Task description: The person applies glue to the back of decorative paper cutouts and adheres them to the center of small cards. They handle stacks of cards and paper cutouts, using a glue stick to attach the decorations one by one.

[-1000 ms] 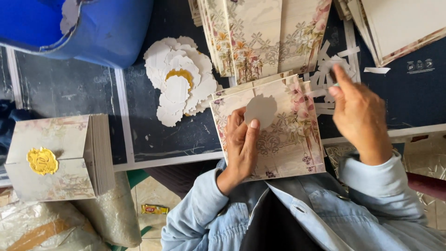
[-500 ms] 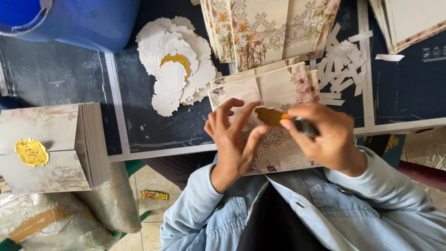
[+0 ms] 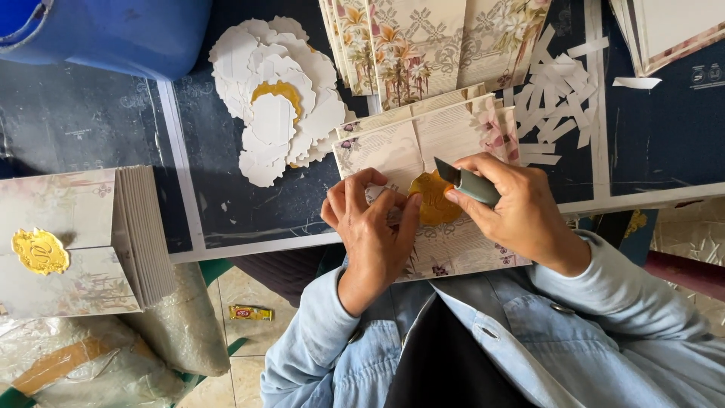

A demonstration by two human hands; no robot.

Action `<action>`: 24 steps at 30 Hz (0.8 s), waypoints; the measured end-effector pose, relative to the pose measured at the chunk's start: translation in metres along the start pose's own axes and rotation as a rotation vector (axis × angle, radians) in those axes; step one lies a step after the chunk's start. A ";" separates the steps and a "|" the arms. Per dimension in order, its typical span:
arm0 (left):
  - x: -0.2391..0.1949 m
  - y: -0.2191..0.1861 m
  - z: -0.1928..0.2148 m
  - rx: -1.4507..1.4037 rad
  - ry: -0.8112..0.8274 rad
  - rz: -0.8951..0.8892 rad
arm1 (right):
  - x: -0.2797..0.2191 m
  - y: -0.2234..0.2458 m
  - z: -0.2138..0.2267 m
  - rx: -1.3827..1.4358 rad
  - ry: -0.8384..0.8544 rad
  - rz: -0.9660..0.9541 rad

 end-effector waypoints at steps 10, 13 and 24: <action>0.002 0.006 -0.003 0.153 0.052 0.006 | 0.005 -0.014 -0.011 -0.222 0.009 0.030; 0.006 0.028 0.008 0.234 0.026 0.015 | 0.029 -0.012 0.009 -0.228 -0.111 0.068; 0.035 0.141 0.032 0.464 -0.132 0.328 | 0.133 -0.115 0.046 0.105 -0.344 -0.242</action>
Point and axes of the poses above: each hand's wrist, its own x-axis towards the middle knuckle, its own z-axis out of the back of the hand, y = z × x, the point moved 1 cm from there along x, towards the middle knuckle, and after that the axes turned 11 degrees about -z, right-handed, at the moved point
